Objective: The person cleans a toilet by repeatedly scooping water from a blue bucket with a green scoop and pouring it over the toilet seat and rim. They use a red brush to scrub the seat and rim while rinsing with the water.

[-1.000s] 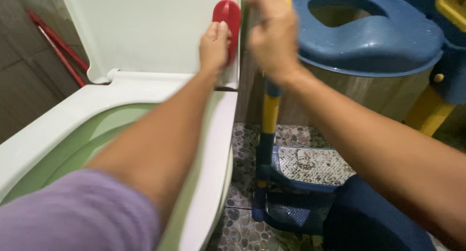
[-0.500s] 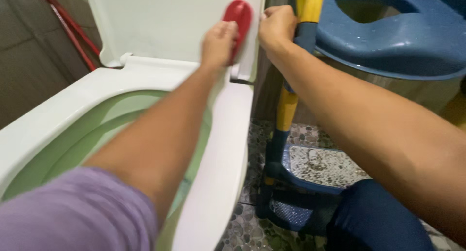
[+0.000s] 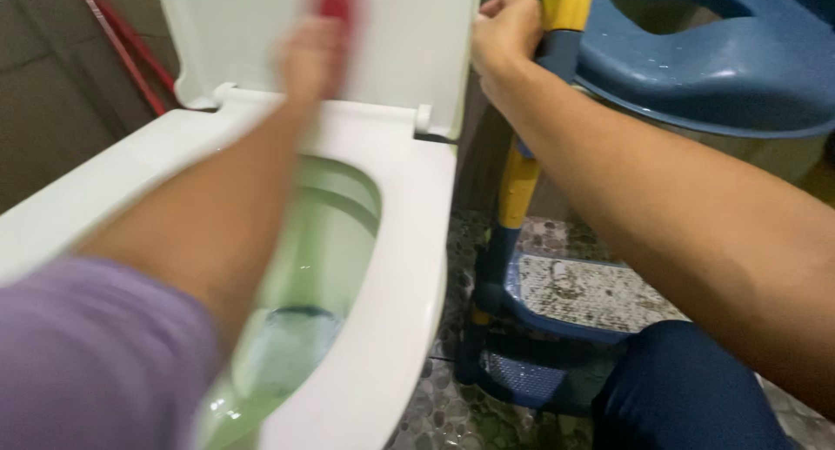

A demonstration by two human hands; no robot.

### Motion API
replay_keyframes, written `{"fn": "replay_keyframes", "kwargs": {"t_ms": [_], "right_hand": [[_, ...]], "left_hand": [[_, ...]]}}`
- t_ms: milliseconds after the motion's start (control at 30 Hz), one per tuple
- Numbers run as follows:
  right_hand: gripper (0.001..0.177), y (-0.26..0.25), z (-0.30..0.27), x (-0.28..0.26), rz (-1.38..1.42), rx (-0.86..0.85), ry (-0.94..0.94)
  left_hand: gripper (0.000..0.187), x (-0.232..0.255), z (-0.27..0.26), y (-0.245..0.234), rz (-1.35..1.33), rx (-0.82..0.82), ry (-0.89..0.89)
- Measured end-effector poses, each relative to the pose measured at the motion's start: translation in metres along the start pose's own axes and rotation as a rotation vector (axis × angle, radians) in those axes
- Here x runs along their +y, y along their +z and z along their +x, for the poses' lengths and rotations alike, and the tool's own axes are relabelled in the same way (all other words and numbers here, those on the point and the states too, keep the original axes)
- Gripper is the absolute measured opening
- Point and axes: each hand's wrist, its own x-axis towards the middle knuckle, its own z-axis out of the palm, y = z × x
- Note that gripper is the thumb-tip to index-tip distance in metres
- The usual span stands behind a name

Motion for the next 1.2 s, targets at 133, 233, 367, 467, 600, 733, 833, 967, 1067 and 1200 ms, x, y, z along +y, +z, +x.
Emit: {"fn": "replay_keyframes", "kwargs": {"t_ms": [133, 233, 367, 467, 600, 733, 833, 967, 1067, 1200], "right_hand": [[0.005, -0.006, -0.003, -0.011, -0.004, -0.020, 0.055], [0.006, -0.007, -0.003, -0.007, 0.025, -0.039, -0.007], [0.005, 0.002, -0.007, -0.006, 0.050, 0.026, 0.008], [0.005, 0.000, -0.005, -0.005, 0.048, 0.078, 0.003], [0.005, -0.004, -0.011, -0.017, 0.035, 0.041, 0.067], [0.005, -0.010, -0.010, -0.024, 0.023, -0.021, 0.165], [0.004, -0.013, -0.010, -0.021, 0.010, -0.048, 0.103], [0.002, -0.008, -0.015, -0.018, 0.078, 0.001, 0.086], [0.002, -0.005, -0.019, -0.017, 0.090, 0.044, 0.042], [0.004, -0.005, -0.016, -0.015, 0.094, 0.031, 0.034]], "left_hand": [[0.034, 0.023, 0.010, -0.066, 0.002, 0.268, -0.144], [0.029, 0.026, -0.011, -0.005, -0.077, 0.160, -0.068], [0.025, 0.040, -0.045, 0.045, -0.053, -0.254, -0.046], [0.025, 0.039, -0.036, 0.036, -0.108, -0.159, -0.030], [0.036, 0.045, -0.026, -0.010, -0.013, 0.086, -0.035], [0.035, 0.051, -0.046, 0.074, -0.088, 0.022, -0.094], [0.037, 0.057, -0.071, 0.121, -0.277, -0.066, -0.145], [0.036, 0.047, -0.054, 0.084, -0.159, 0.021, -0.186], [0.033, 0.026, -0.016, 0.002, -0.233, 0.135, -0.177], [0.031, 0.011, 0.012, -0.079, -0.261, 0.126, -0.167]]}}
